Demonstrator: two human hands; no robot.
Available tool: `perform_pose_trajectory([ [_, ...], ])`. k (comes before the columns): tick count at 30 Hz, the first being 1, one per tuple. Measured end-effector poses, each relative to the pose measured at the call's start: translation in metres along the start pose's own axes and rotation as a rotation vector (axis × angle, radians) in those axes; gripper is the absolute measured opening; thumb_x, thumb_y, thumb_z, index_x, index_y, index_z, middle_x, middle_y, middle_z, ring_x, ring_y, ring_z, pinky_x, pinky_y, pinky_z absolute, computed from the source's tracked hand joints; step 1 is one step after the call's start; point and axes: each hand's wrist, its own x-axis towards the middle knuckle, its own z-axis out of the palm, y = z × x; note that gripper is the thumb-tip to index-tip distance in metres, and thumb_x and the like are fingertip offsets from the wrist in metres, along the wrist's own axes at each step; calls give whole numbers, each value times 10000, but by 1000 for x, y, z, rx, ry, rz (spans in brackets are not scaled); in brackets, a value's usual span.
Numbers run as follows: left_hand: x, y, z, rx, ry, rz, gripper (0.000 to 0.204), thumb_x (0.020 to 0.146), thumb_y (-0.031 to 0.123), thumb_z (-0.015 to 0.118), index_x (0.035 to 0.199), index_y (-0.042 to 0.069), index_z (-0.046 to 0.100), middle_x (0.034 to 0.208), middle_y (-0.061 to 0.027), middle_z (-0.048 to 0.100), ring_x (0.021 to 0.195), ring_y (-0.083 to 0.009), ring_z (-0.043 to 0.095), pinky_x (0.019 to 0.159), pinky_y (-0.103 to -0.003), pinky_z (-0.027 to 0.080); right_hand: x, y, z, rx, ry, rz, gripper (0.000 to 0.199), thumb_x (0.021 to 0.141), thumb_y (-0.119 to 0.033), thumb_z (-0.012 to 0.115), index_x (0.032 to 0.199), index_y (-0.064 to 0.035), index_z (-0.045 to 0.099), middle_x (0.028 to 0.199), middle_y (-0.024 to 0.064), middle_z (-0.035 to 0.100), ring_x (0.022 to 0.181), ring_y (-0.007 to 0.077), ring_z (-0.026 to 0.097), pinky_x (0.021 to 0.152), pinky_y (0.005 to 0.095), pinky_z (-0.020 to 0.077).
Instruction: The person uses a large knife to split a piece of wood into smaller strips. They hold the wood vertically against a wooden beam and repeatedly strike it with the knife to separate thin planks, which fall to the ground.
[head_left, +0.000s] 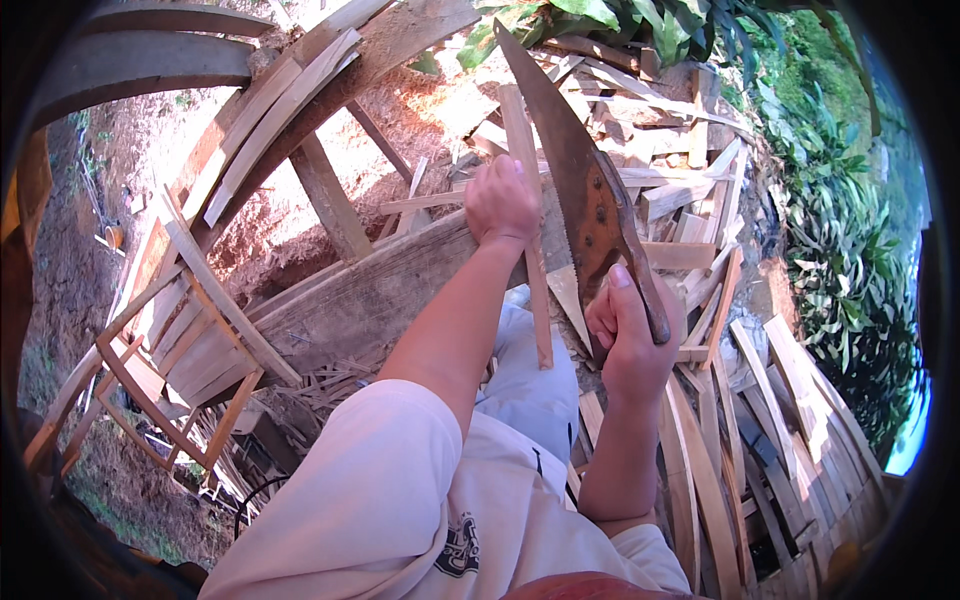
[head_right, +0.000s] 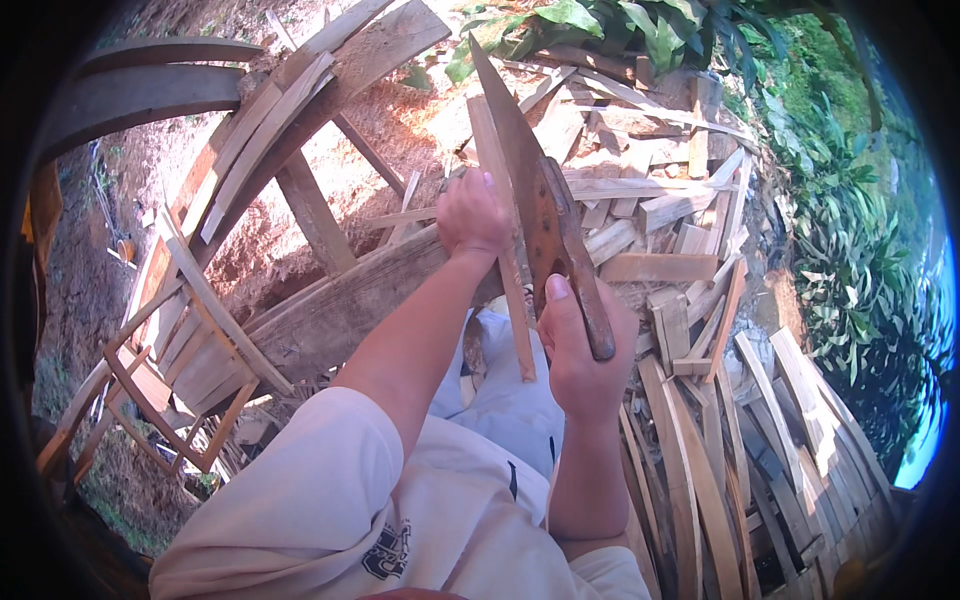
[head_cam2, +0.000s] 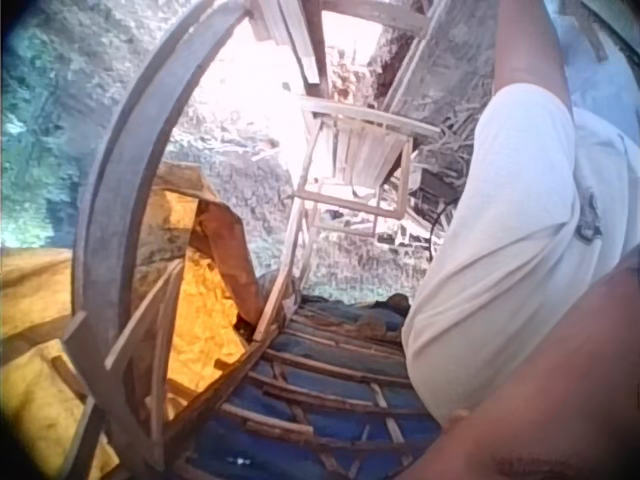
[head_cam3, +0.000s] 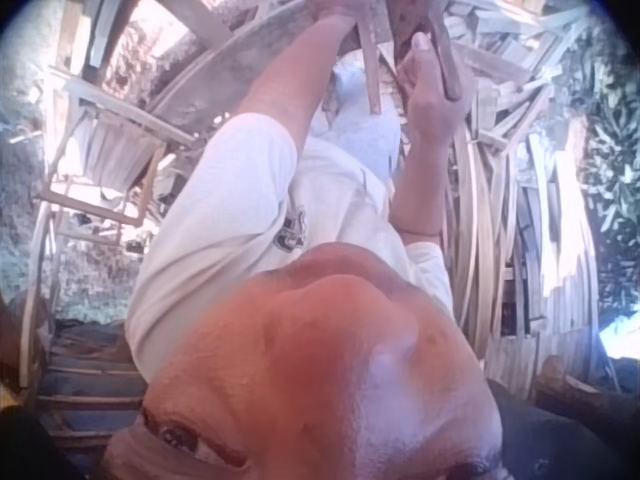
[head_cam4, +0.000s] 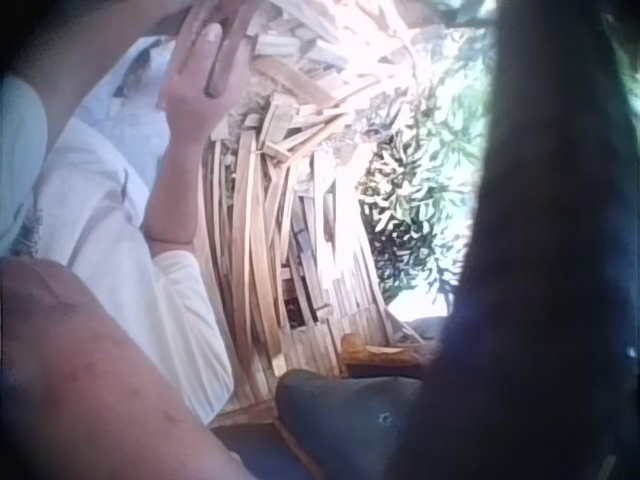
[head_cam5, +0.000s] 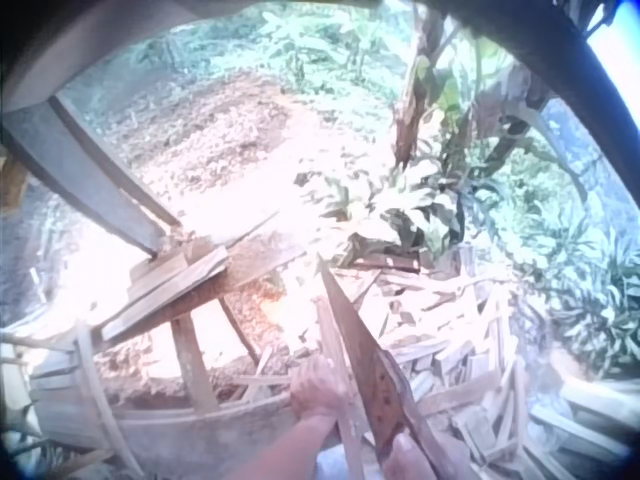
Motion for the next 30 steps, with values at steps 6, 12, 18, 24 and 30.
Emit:
perform_pose_trajectory([
  [6, -1, -5, 6, 29, 59, 46, 250, 1059, 268, 438, 958, 90, 581, 894, -130, 646, 916, -353, 628, 834, -507, 453, -2, 2, 8, -27, 33, -78, 348, 1041, -151, 607, 735, -34, 490, 594, -3, 425, 500, 72, 363, 470, 256, 309],
  [12, 1, -3, 4, 44, 18, 11, 256, 1058, 271, 434, 954, 86, 577, 906, -143, 659, 921, -360, 639, 848, -511, 458, 7, 10, -3, 28, -2, -29, 320, 1040, -154, 619, 750, -35, 553, 600, -12, 493, 529, 59, 429, 489, 260, 333],
  [18, 1, -3, -8, -48, -100, -67, 341, 1071, 316, 448, 989, 15, 586, 898, -177, 658, 878, -362, 648, 826, -521, 473, 5, 21, -14, -27, -8, -14, 301, 1040, -152, 622, 765, -35, 590, 603, -24, 522, 545, 49, 462, 504, 257, 349],
  [24, 104, -8, -23, -517, -32, -246, 455, 1091, 383, 443, 1023, -33, 616, 952, -216, 682, 874, -382, 661, 829, -490, 496, 0, 22, -27, -40, 4, 12, 300, 1042, -147, 618, 766, -36, 583, 612, -26, 518, 554, 48, 449, 510, 256, 336],
  [30, 171, -3, -13, -204, -41, 18, 591, 1108, 381, 336, 816, -19, 658, 860, -276, 706, 769, -469, 653, 773, -555, 493, 11, 11, -28, -33, -25, -38, 307, 1045, -149, 618, 765, -27, 581, 626, -26, 519, 561, 48, 442, 507, 264, 330],
])
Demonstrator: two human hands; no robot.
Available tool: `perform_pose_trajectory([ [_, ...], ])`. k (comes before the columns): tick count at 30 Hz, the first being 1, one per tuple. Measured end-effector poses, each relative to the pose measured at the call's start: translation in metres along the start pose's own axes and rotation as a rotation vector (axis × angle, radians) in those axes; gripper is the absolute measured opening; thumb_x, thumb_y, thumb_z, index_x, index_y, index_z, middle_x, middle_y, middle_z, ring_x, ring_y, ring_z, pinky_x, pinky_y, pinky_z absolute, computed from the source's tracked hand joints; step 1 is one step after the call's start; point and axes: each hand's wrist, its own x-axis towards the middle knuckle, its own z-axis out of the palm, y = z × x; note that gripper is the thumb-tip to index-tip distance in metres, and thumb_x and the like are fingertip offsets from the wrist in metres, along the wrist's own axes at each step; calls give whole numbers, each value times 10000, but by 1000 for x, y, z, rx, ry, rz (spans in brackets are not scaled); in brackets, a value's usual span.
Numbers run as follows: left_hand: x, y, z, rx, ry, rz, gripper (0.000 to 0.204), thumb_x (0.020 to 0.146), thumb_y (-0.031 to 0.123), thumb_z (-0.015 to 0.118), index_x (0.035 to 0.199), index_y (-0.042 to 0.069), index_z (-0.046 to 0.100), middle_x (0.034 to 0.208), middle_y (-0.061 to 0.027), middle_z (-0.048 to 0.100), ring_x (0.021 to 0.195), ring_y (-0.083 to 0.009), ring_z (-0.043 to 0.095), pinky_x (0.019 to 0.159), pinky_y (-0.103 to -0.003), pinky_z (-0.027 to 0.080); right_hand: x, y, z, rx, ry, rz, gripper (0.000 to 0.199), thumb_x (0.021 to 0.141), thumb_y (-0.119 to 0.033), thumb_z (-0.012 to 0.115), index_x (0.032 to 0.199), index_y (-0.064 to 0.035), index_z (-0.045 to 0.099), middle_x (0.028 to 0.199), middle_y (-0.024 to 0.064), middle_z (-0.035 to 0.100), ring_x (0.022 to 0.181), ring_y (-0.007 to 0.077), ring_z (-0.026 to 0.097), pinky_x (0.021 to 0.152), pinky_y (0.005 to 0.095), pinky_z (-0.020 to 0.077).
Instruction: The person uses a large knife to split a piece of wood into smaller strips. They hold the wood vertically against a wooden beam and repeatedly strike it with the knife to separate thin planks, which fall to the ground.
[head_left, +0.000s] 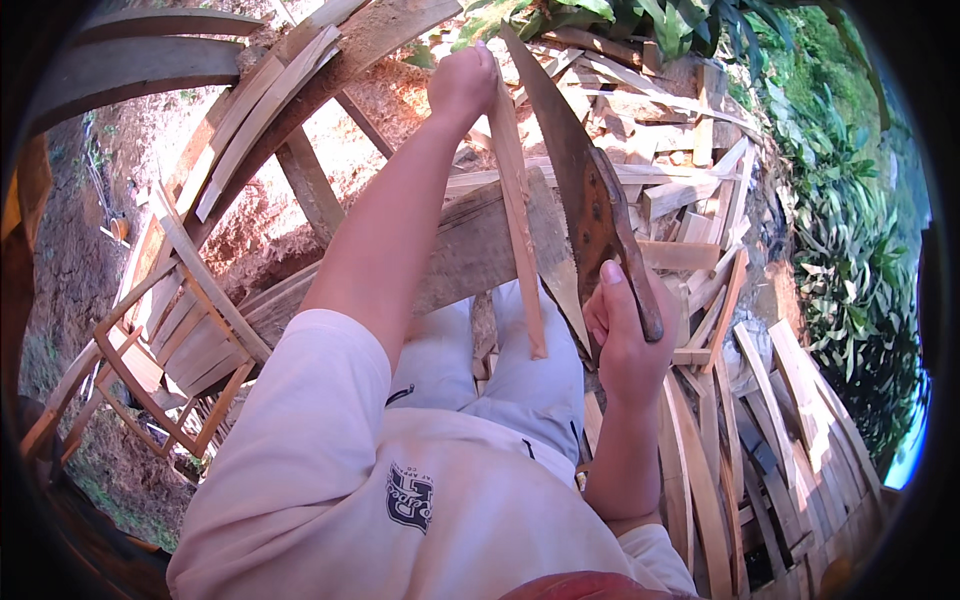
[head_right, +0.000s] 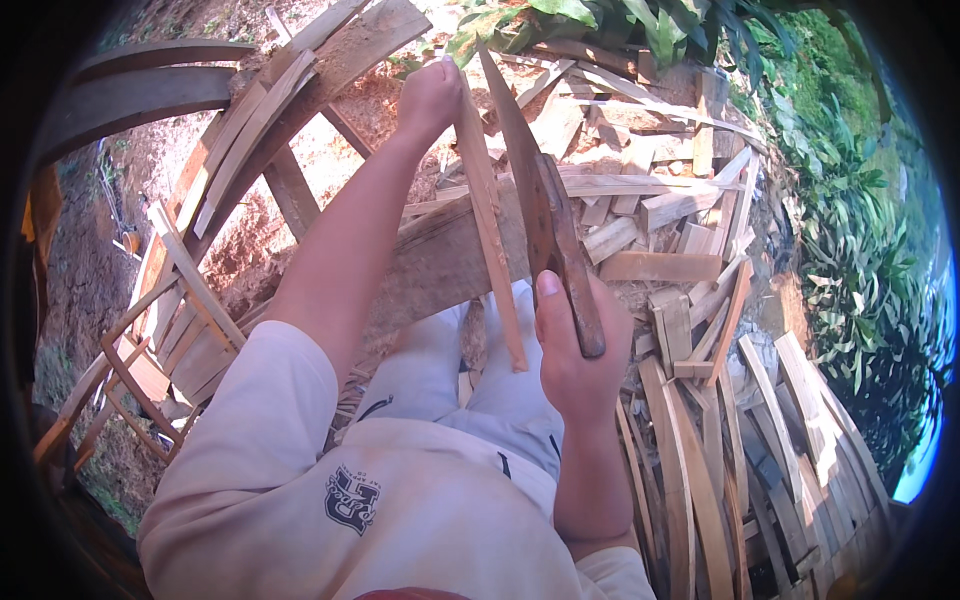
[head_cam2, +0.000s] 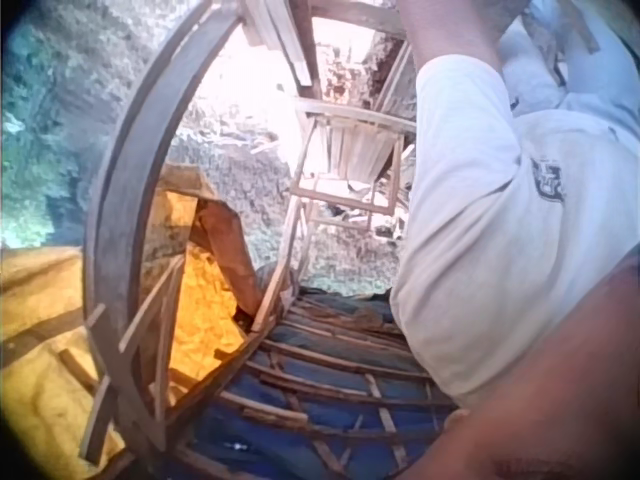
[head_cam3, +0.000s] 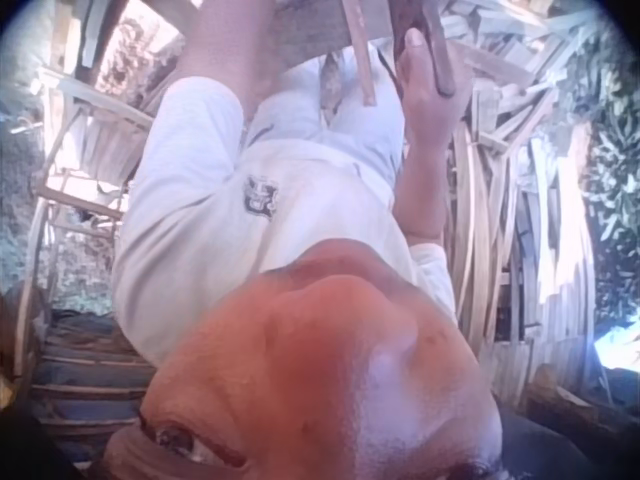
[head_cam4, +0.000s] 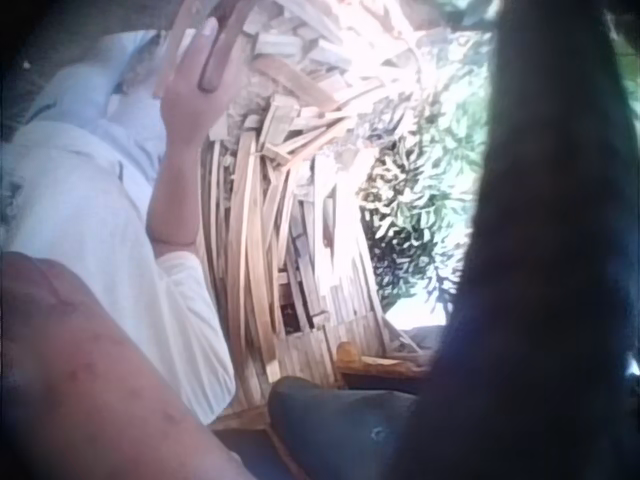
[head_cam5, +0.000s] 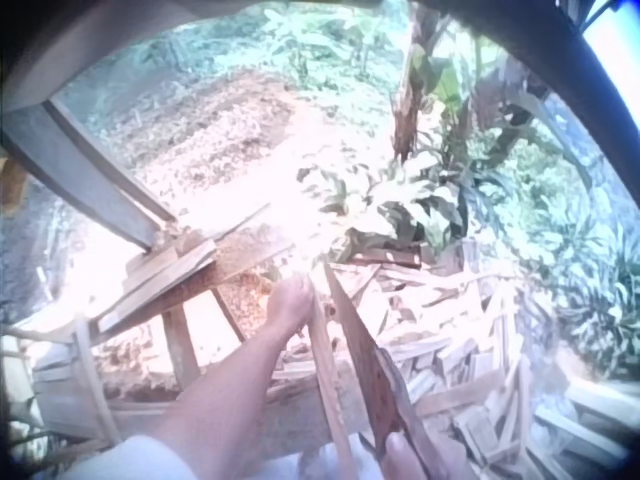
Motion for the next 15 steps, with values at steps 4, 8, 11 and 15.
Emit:
perform_pose_trajectory([
  [4, -9, -4, 21, -245, 42, 5, 632, 1115, 371, 321, 748, -38, 634, 758, -285, 664, 704, -472, 629, 743, -561, 479, 17, -7, 14, -7, 23, -19, 310, 1047, -160, 623, 775, -13, 604, 626, -25, 516, 573, 56, 446, 515, 269, 341],
  [8, -21, 5, 27, -343, -7, -96, 636, 1121, 377, 317, 761, -51, 621, 711, -285, 626, 681, -459, 603, 729, -550, 469, 56, -3, 42, 57, 44, -119, 303, 1037, -186, 643, 800, 2, 634, 620, -8, 520, 586, 72, 449, 541, 286, 365],
  [11, -28, 11, 32, -358, 2, -90, 644, 1122, 387, 317, 757, -54, 613, 696, -276, 619, 679, -462, 588, 715, -533, 469, 103, 17, 58, 38, 67, -221, 296, 1026, -193, 655, 792, -17, 611, 623, -9, 512, 572, 74, 445, 532, 283, 367],
  [15, -31, 16, 37, -334, -5, -62, 623, 1117, 391, 325, 783, -37, 631, 735, -281, 643, 718, -478, 609, 737, -554, 474, 158, 44, 68, 62, 58, -294, 279, 1021, -160, 652, 778, -68, 554, 633, -30, 491, 530, 63, 433, 486, 254, 353],
])
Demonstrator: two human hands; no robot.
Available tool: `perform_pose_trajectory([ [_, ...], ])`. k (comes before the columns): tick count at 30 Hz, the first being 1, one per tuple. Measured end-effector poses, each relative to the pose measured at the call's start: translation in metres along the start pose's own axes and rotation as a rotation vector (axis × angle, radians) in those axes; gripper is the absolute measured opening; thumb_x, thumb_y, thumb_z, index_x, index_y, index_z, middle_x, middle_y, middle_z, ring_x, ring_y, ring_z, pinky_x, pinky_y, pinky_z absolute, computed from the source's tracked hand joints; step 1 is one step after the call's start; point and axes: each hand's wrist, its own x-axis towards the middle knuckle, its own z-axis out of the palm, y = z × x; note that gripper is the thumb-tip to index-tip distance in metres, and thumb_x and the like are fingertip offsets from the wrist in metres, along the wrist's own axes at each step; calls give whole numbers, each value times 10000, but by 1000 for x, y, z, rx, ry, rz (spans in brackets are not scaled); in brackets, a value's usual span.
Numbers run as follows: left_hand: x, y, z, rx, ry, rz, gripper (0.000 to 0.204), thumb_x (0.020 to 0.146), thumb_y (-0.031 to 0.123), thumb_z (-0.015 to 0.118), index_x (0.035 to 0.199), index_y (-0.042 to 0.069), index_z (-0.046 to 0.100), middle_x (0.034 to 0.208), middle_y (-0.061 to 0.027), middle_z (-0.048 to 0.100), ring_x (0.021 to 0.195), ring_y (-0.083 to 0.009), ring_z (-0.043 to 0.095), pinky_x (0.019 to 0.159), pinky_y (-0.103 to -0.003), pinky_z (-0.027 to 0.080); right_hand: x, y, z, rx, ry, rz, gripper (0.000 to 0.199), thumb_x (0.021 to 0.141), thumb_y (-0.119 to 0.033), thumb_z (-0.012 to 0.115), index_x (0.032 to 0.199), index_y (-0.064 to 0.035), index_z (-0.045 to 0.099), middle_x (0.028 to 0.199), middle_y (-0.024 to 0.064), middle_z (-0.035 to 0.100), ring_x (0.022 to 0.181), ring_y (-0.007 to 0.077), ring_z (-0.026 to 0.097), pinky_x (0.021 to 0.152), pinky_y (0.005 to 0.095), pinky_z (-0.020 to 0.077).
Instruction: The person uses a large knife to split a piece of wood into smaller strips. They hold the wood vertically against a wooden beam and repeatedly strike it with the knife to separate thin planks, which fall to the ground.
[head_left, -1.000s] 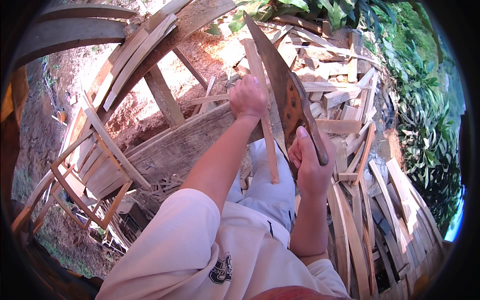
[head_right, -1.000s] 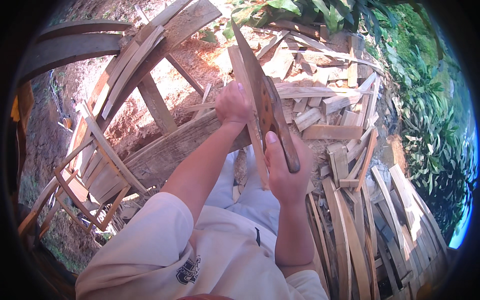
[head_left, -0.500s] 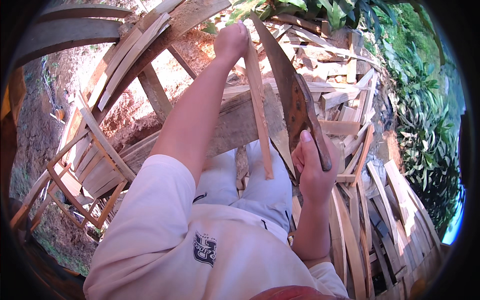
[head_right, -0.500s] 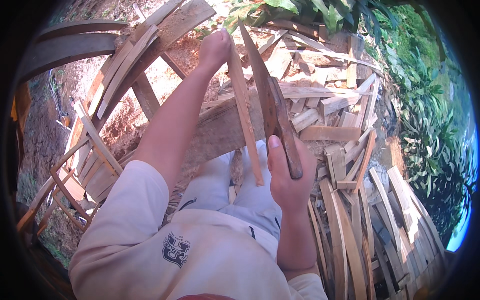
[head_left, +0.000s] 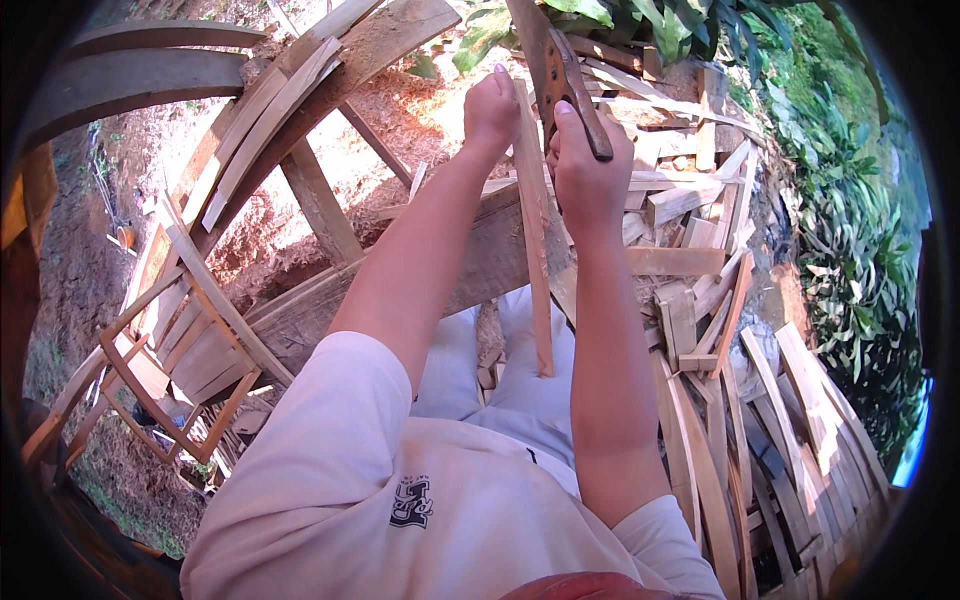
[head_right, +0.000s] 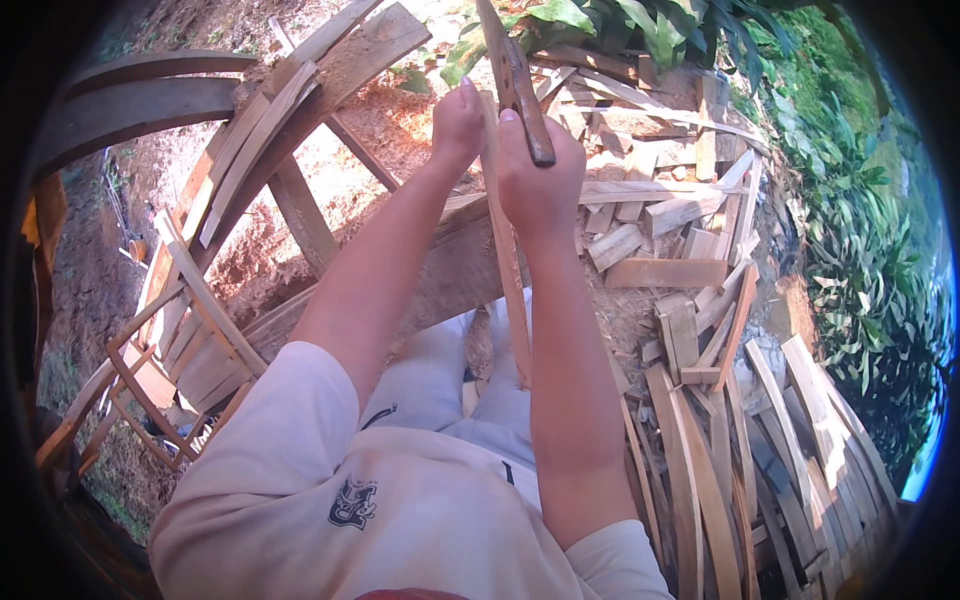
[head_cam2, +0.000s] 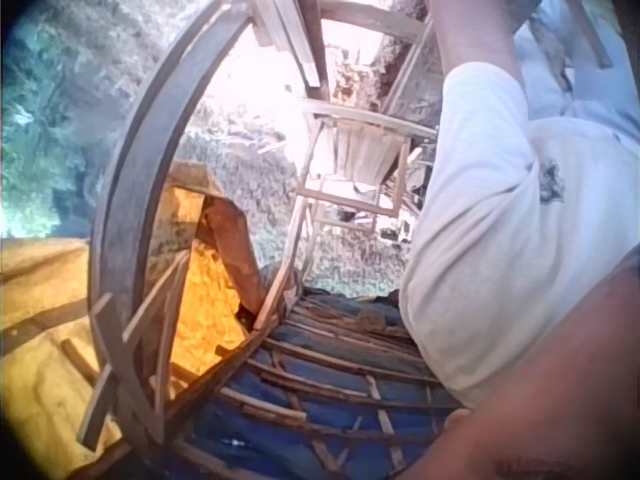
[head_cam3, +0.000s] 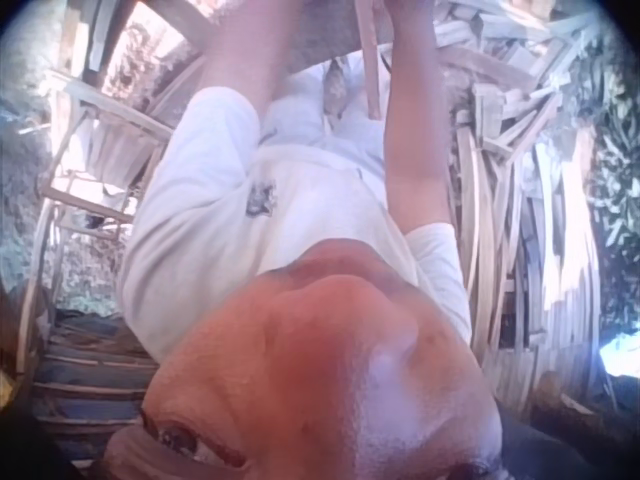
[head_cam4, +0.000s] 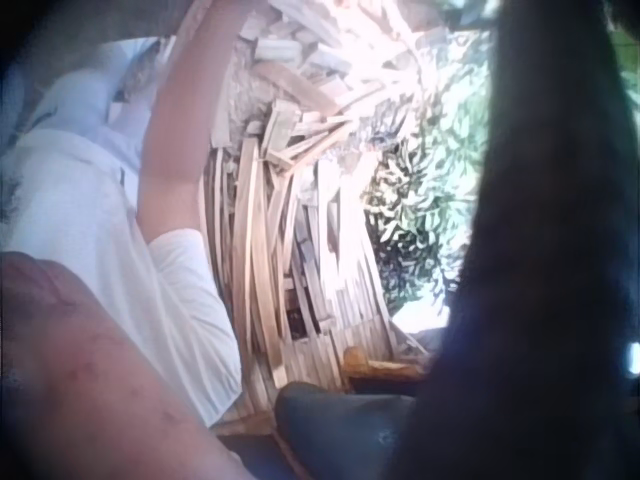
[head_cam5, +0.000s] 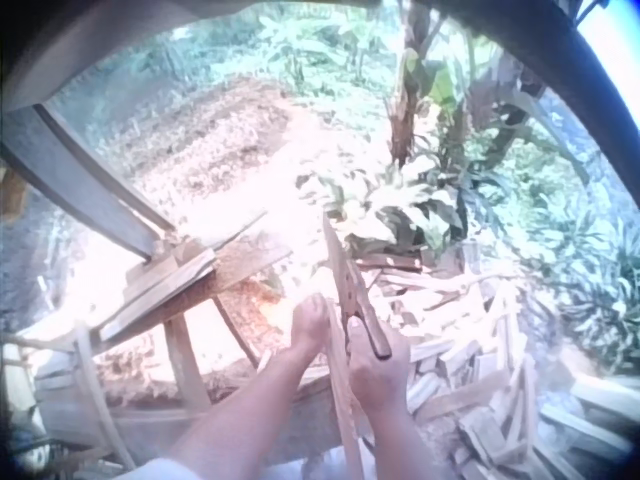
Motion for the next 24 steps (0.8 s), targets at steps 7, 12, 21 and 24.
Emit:
perform_pose_trajectory([
  [7, -1, -10, 2, 95, -6, 81, 609, 1108, 330, 322, 742, -38, 639, 765, -299, 657, 766, -501, 634, 772, -576, 490, 9, 21, 2, 91, -41, 73, 220, 1013, -140, 649, 830, -72, 548, 627, -33, 479, 515, 60, 419, 476, 250, 354],
  [12, -3, -13, 4, 68, 7, 101, 605, 1105, 299, 321, 733, -34, 662, 757, -299, 660, 748, -495, 643, 777, -577, 505, 1, 14, 7, 138, -1, 103, 226, 1011, -145, 653, 827, -75, 543, 626, -33, 476, 515, 59, 411, 476, 249, 347],
  [21, -1, -9, 2, 136, -14, 93, 610, 1104, 299, 317, 742, -29, 682, 759, -291, 670, 746, -493, 651, 768, -580, 517, 2, 15, 3, 152, -11, 145, 266, 1003, -142, 657, 779, -81, 527, 605, -33, 457, 504, 68, 404, 476, 257, 336],
  [24, -2, -14, 1, 159, -49, 100, 610, 1103, 307, 321, 749, -33, 683, 772, -293, 674, 752, -493, 654, 773, -580, 516, -13, 5, 2, 103, 9, 215, 305, 1004, -140, 649, 737, -84, 513, 591, -35, 450, 498, 76, 407, 476, 263, 334],
])
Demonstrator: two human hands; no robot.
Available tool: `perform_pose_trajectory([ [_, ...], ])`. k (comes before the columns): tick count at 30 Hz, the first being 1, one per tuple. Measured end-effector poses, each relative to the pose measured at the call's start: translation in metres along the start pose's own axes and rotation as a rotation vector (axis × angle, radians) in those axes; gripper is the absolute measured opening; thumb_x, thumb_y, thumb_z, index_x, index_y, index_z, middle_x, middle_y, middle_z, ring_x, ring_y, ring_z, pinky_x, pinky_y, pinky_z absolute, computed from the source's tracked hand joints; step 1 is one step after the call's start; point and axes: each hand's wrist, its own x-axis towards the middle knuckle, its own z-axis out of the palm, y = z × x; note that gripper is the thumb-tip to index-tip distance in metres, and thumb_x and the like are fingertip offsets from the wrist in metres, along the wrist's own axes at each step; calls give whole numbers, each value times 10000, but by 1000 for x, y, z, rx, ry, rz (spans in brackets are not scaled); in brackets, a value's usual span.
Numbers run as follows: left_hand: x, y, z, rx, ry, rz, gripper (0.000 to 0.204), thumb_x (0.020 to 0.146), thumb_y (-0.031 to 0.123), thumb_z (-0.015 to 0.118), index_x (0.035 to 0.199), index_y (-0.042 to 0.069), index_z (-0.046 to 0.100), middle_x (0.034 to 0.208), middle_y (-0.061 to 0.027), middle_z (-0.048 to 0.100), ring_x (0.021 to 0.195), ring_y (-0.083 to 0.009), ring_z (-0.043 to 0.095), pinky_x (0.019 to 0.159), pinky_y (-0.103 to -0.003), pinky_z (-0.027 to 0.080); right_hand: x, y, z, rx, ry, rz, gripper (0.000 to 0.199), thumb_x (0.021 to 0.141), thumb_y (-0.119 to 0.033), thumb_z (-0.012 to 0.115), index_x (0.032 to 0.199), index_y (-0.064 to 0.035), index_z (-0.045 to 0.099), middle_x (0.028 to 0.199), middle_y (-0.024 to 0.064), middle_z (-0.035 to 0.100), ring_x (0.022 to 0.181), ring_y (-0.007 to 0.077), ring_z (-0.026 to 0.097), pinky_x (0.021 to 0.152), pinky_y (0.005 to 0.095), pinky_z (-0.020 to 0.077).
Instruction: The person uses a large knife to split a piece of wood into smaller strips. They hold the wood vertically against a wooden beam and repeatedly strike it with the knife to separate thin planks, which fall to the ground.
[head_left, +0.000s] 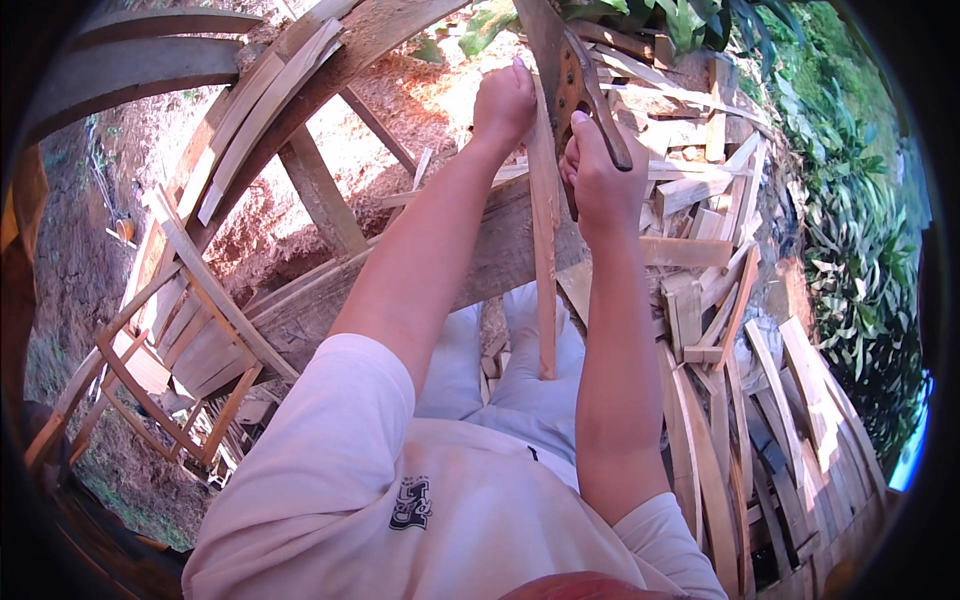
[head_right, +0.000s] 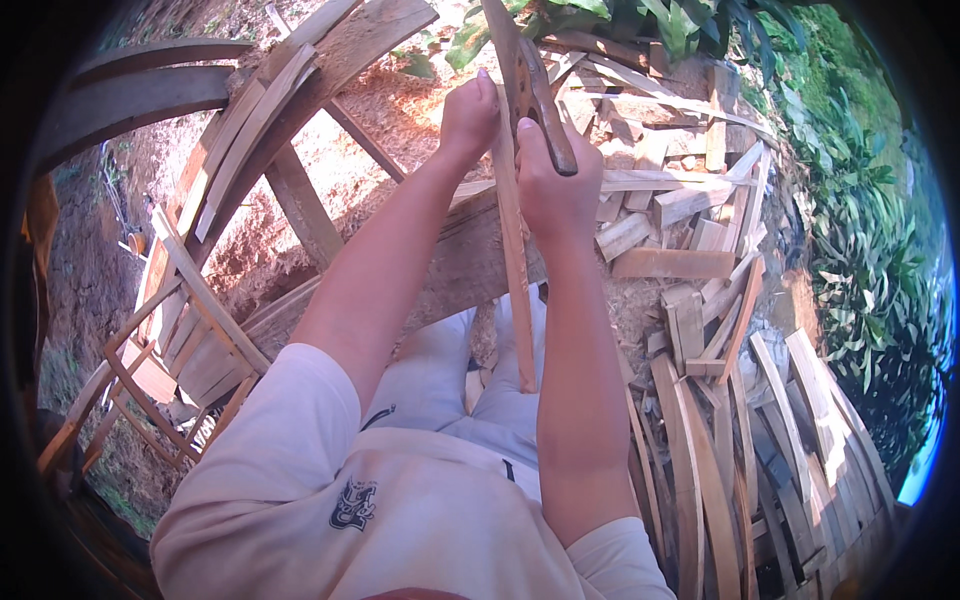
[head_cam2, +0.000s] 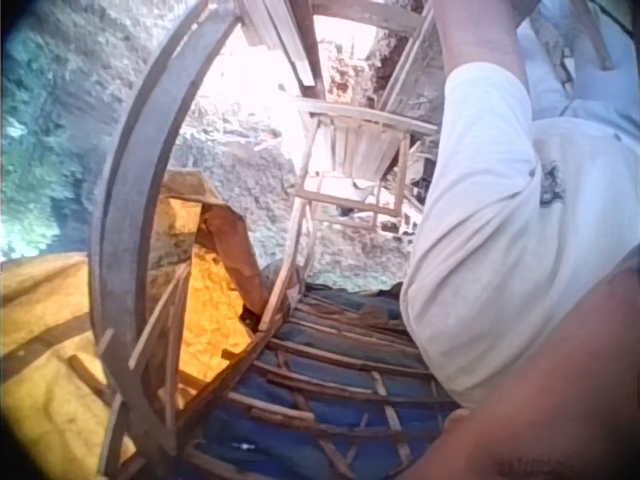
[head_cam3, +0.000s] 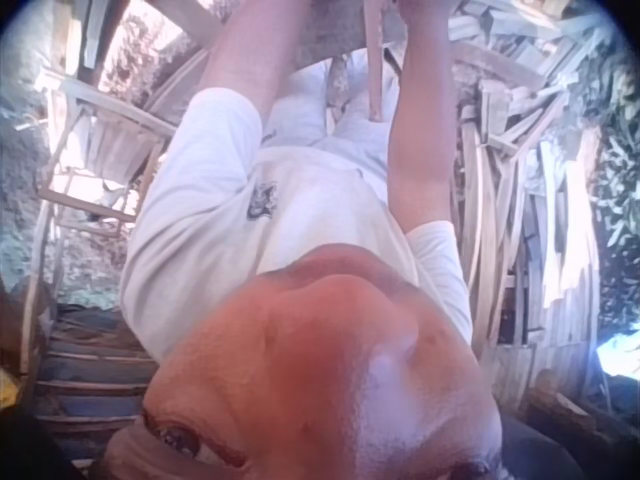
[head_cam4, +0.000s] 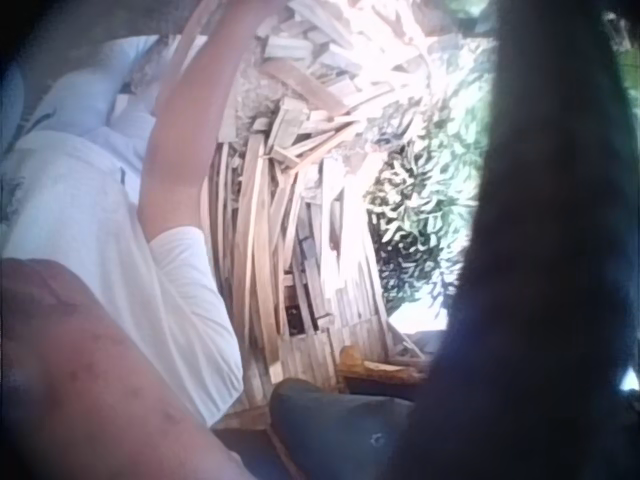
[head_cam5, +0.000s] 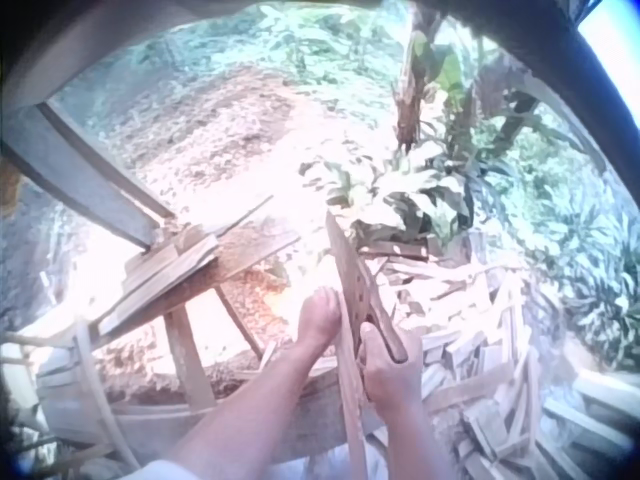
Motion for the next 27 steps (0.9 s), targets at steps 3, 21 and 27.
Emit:
perform_pose_trajectory([
  [3, -2, -2, -2, -12, -13, -15, 609, 1101, 315, 330, 749, -39, 679, 782, -298, 677, 761, -494, 656, 782, -583, 511, -11, 1, -4, 16, -3, 41, 331, 1006, -147, 646, 710, -80, 516, 589, -29, 462, 503, 78, 422, 480, 268, 337],
  [21, 5, 0, -7, 22, -26, -37, 599, 1085, 310, 360, 754, -71, 683, 780, -321, 671, 773, -500, 666, 805, -573, 527, -111, -4, -28, -392, -29, -153, 303, 982, -72, 624, 697, -24, 534, 545, 42, 471, 490, 92, 441, 474, 325, 321],
  [27, 5, 4, -7, 45, -27, -68, 590, 1083, 295, 361, 744, -65, 684, 774, -313, 677, 759, -494, 673, 797, -570, 538, -140, -3, -33, -395, 7, -110, 293, 970, -61, 630, 696, -17, 536, 545, 57, 488, 474, 104, 444, 468, 338, 338],
])
